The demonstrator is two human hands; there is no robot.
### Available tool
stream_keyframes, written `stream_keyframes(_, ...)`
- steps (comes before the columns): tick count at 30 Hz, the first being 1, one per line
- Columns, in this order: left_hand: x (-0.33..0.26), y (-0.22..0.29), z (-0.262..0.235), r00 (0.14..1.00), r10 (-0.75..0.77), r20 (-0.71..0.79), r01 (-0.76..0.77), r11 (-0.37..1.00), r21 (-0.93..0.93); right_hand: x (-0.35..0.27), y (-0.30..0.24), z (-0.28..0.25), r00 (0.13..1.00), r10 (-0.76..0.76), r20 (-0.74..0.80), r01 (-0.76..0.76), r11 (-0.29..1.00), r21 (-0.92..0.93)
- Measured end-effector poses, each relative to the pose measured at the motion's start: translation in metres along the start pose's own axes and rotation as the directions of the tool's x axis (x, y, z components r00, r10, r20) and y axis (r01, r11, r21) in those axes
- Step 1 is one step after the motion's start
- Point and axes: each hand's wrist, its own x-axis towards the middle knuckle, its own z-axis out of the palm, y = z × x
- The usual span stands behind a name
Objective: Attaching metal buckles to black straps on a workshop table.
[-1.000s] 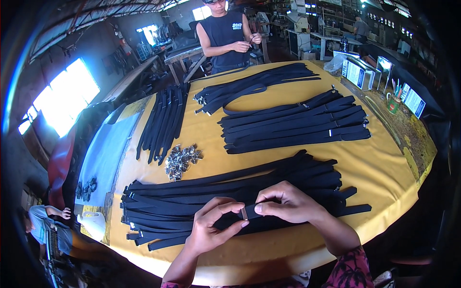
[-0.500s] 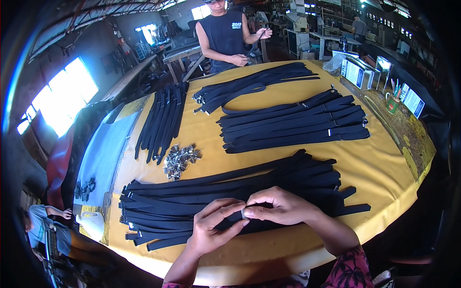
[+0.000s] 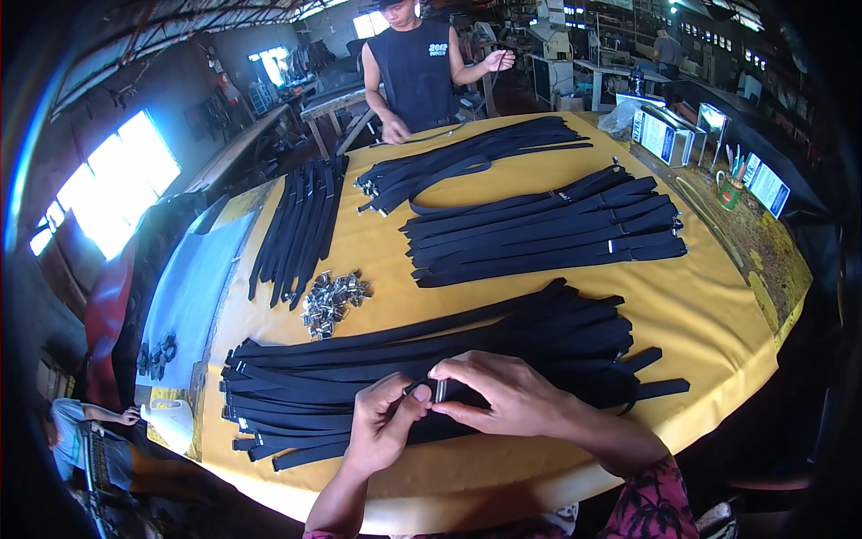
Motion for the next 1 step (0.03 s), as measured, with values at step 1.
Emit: stream_keyframes(1,0.0002,0.0001,0.0004,1.000,0.001,0.001,-0.001,1.000,-0.001,-0.0003,-0.0001,-0.0005,1.000,0.001,0.000,-0.001,1.000,-0.001)
